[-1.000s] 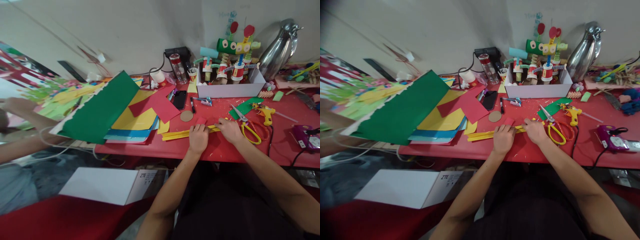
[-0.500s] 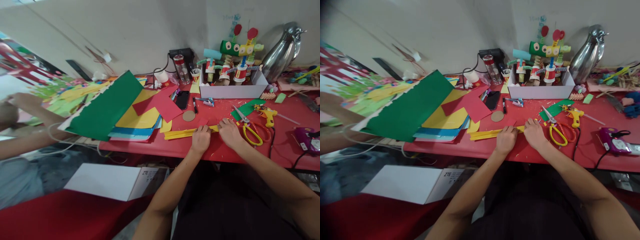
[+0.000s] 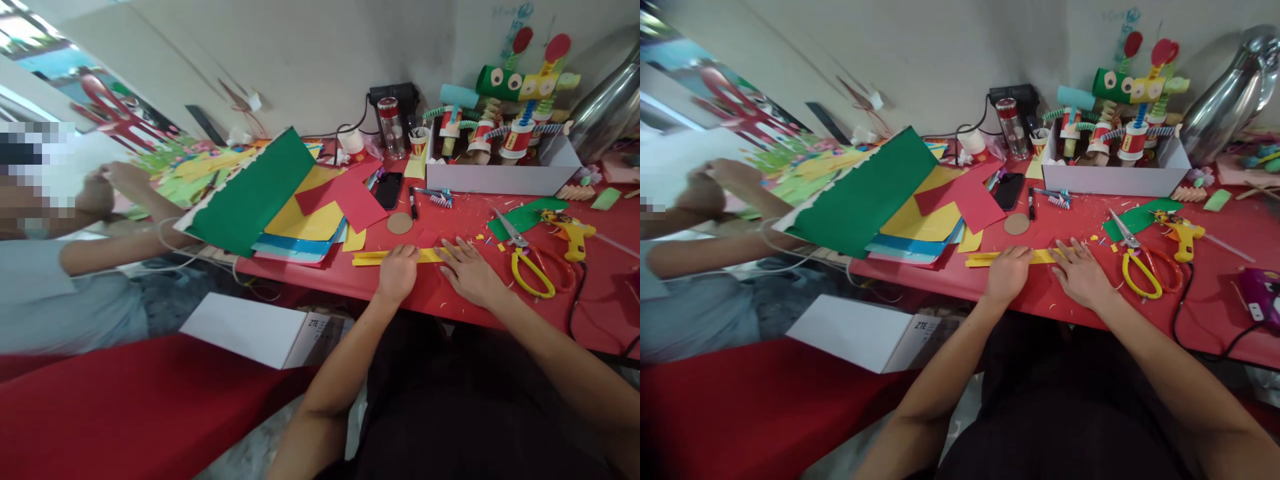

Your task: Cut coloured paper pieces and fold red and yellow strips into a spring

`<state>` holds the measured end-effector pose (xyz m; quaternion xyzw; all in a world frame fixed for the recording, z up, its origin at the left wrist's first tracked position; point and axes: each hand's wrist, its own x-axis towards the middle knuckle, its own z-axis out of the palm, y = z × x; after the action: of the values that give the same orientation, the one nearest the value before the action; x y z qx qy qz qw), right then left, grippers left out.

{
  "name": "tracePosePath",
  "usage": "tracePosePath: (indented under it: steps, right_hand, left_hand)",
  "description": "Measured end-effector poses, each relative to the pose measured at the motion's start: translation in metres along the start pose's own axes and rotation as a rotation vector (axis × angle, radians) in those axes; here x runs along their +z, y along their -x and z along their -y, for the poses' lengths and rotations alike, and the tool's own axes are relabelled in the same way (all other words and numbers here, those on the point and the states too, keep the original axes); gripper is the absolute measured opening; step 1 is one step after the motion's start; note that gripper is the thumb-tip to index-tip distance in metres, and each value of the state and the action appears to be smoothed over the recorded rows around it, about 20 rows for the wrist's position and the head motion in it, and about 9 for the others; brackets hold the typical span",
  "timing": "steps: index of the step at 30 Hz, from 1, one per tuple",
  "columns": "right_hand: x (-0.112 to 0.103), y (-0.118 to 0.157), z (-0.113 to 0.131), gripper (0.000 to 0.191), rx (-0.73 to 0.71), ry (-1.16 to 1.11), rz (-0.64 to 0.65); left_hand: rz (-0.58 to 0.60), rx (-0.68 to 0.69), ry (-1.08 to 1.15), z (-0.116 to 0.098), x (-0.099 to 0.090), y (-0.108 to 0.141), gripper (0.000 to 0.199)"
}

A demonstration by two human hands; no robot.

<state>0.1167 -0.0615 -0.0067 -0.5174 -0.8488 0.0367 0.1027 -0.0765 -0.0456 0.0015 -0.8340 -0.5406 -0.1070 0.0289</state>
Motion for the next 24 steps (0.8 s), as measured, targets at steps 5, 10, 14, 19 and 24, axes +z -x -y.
tracePosePath:
  steps: [5,10,14,19,24]
  right_hand:
    - [0.0,-0.001,0.002,0.05,0.016,-0.001,0.027]
    - [0.002,-0.001,0.001,0.05,0.015,0.004,0.015]
    - [0.002,-0.001,0.002,0.051,0.025,0.01,0.027]
    - [0.004,-0.001,0.0,0.051,0.022,-0.009,0.027]
    - [0.006,-0.001,-0.002,0.051,0.016,-0.006,0.008]
  left_hand:
    - [0.046,0.06,0.039,0.041,-0.005,0.011,0.043]
    - [0.062,0.157,0.089,0.059,-0.01,0.013,0.054]
    - [0.086,0.155,0.119,0.067,-0.012,0.014,0.057]
    - [0.001,0.063,0.171,0.089,-0.006,0.031,0.054]
    - [-0.102,-0.078,0.159,0.111,-0.001,0.052,0.056]
